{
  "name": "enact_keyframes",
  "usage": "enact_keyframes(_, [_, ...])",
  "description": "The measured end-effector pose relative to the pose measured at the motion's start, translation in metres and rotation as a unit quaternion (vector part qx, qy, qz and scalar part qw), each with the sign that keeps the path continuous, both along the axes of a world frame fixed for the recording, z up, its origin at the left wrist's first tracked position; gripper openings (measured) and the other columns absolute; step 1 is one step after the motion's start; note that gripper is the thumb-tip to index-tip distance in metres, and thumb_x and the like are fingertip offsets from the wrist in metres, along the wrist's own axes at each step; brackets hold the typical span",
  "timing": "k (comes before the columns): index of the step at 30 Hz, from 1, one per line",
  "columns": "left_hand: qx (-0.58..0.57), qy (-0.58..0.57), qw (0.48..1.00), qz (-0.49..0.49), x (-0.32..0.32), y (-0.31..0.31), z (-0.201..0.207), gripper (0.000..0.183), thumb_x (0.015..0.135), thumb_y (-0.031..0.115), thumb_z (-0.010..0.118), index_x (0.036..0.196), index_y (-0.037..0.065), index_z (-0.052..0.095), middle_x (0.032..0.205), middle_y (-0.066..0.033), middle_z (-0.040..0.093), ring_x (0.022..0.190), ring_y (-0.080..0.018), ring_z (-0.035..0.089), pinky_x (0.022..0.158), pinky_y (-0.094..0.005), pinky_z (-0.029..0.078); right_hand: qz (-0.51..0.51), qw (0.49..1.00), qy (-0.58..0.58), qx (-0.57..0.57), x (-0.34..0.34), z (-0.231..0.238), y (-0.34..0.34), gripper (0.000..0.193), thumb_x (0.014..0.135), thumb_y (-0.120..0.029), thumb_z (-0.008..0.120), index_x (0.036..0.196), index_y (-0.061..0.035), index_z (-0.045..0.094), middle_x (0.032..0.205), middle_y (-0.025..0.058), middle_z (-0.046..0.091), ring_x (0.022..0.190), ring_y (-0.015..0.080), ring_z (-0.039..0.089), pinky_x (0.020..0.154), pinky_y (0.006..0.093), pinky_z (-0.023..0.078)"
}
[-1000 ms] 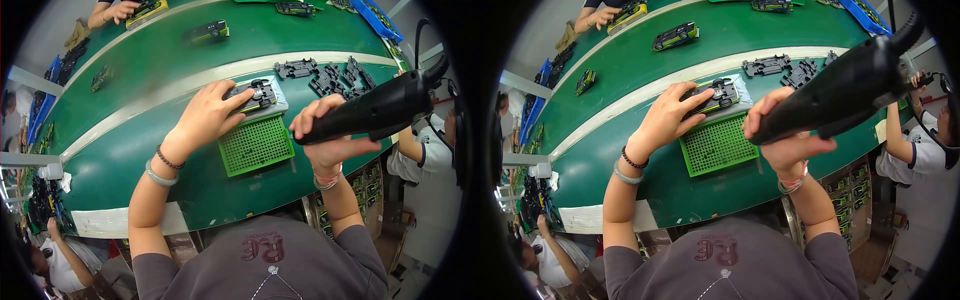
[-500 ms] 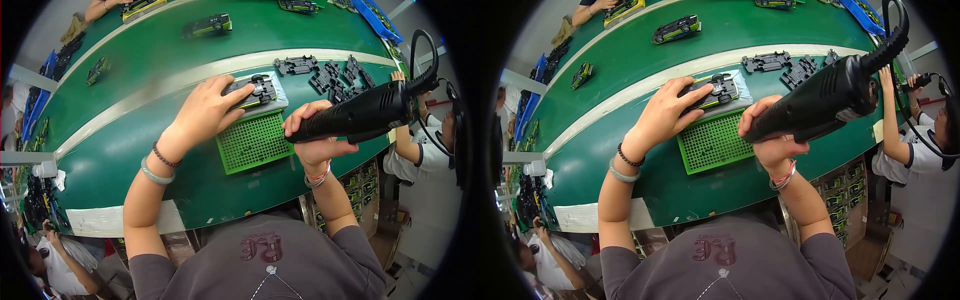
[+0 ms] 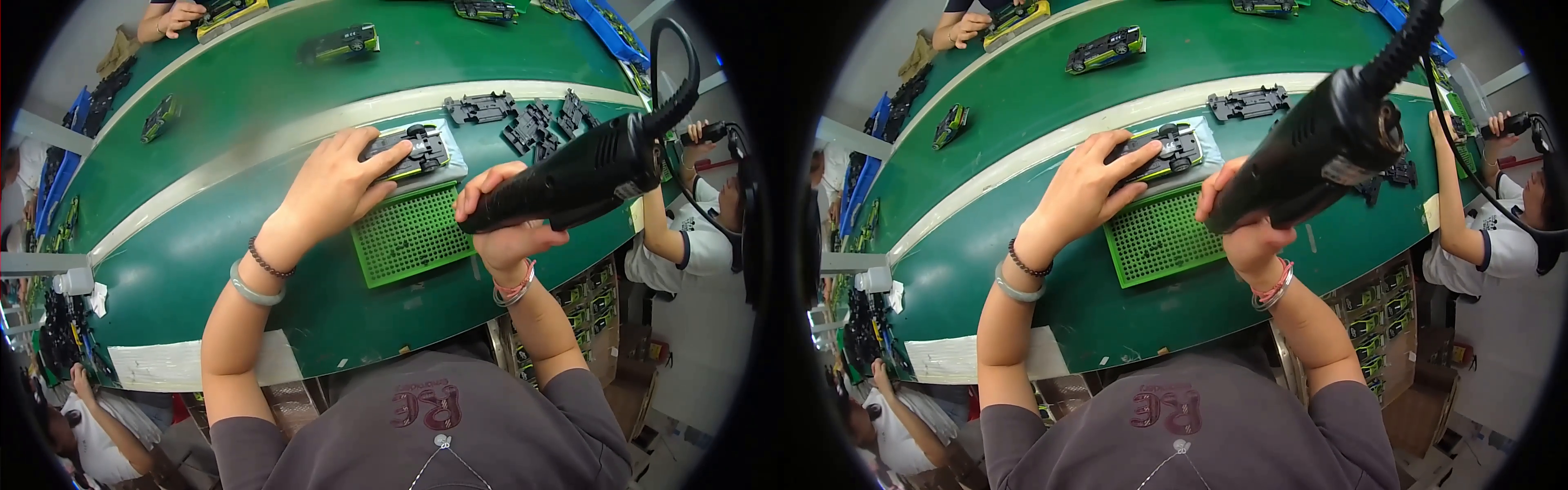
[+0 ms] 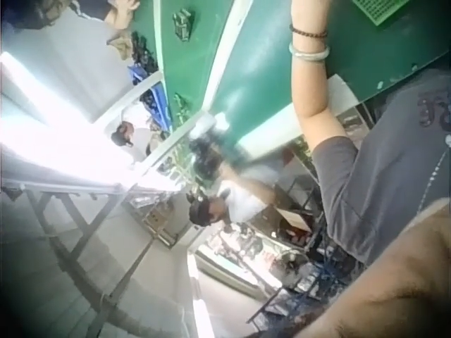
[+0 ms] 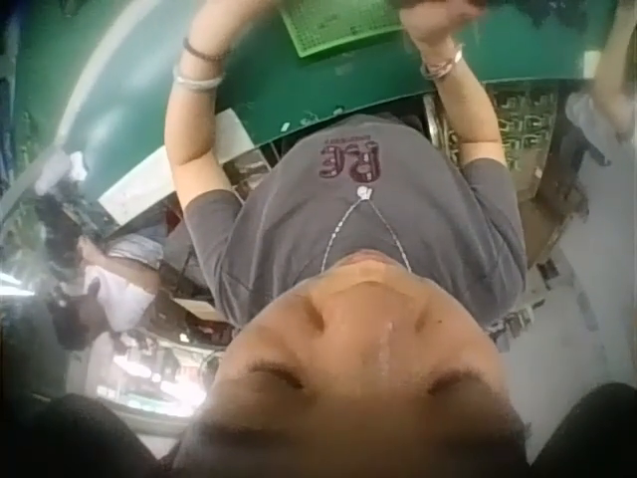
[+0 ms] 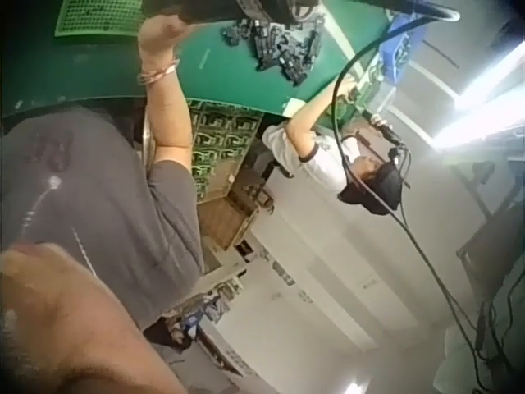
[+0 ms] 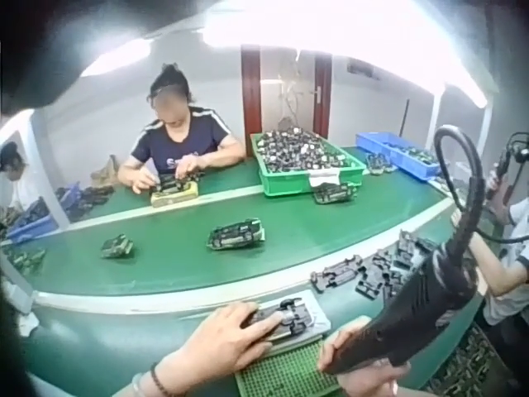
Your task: The person assembles toy cars on an assembly line by driving screws with an electric screwdriver and places the finished cars into a storage tray by hand.
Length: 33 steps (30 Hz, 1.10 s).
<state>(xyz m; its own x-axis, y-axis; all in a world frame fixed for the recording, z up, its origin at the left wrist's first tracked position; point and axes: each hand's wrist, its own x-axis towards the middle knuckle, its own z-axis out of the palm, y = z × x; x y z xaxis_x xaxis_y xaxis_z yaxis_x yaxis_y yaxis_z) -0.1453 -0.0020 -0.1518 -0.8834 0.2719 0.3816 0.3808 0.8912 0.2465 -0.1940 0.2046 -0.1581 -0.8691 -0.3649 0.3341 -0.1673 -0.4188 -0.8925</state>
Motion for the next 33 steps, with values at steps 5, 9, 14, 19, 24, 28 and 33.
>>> enact_keyframes(5, [0.001,-0.001,1.0,0.008,0.003,0.0,0.0,0.047,0.077,0.019,0.064,0.122,0.015,0.052,0.11,-0.0161,0.05,0.099,-0.0322,0.05,0.085,-0.0392,0.043,0.019,0.995,0.042,-0.086,-0.016,0.033,-0.001,0.1,0.049,-0.096,0.021,0.085,-0.0044,0.043,0.06,0.0078,0.049,0.049,0.0172,0.048,0.048,0.0301,0.044])
enact_keyframes(9, [-0.001,0.013,1.0,-0.001,0.001,0.001,0.002,0.047,0.077,0.019,0.064,0.122,0.015,0.051,0.109,-0.0163,0.05,0.099,-0.032,0.051,0.085,-0.0395,0.044,0.012,0.983,0.096,-0.157,-0.046,0.055,-0.021,0.102,0.051,-0.094,0.019,0.087,-0.0018,0.046,0.058,0.0104,0.051,0.049,0.0189,0.05,0.048,0.0301,0.045])
enact_keyframes(14, [0.003,0.018,1.0,0.005,0.001,0.001,-0.003,0.047,0.075,0.022,0.065,0.12,0.018,0.051,0.108,-0.0146,0.05,0.099,-0.0302,0.051,0.084,-0.0401,0.043,-0.011,0.996,0.09,-0.021,-0.065,0.046,-0.042,0.097,0.055,-0.092,0.025,0.086,-0.0025,0.047,0.059,0.0119,0.051,0.05,0.0212,0.05,0.049,0.0306,0.043])
enact_keyframes(19, [-0.005,0.022,1.0,0.006,0.001,0.002,-0.002,0.046,0.075,0.023,0.065,0.119,0.017,0.051,0.108,-0.0142,0.05,0.099,-0.0298,0.051,0.084,-0.0393,0.043,-0.006,0.996,0.08,-0.042,-0.072,0.032,-0.048,0.094,0.057,-0.091,0.025,0.086,-0.0035,0.046,0.058,0.0101,0.049,0.051,0.0202,0.05,0.049,0.0292,0.042])
enact_keyframes(24, [-0.003,0.024,1.0,0.003,0.0,0.0,-0.004,0.046,0.075,0.023,0.065,0.119,0.017,0.051,0.108,-0.014,0.05,0.099,-0.0296,0.051,0.084,-0.0395,0.043,-0.003,0.996,0.082,-0.02,-0.074,0.025,-0.051,0.092,0.059,-0.09,0.026,0.085,-0.0045,0.045,0.058,0.0085,0.048,0.05,0.019,0.049,0.048,0.0281,0.041])
enact_keyframes(28, [-0.005,0.022,1.0,0.0,-0.001,0.0,-0.002,0.046,0.075,0.022,0.065,0.119,0.016,0.051,0.107,-0.0136,0.05,0.099,-0.0296,0.051,0.084,-0.0394,0.044,-0.016,0.997,0.072,0.004,-0.076,0.025,-0.057,0.088,0.061,-0.089,0.028,0.083,-0.0048,0.045,0.058,0.0067,0.047,0.048,0.0172,0.048,0.045,0.0258,0.04])
enact_keyframes(33, [-0.007,0.012,1.0,0.004,0.001,0.0,0.0,0.046,0.075,0.022,0.065,0.118,0.015,0.052,0.106,-0.0129,0.051,0.097,-0.0292,0.051,0.083,-0.0392,0.044,0.008,0.996,0.077,0.046,-0.075,0.028,-0.061,0.086,0.064,-0.087,0.028,0.078,-0.0046,0.046,0.055,0.0051,0.045,0.045,0.0163,0.047,0.042,0.0256,0.037])
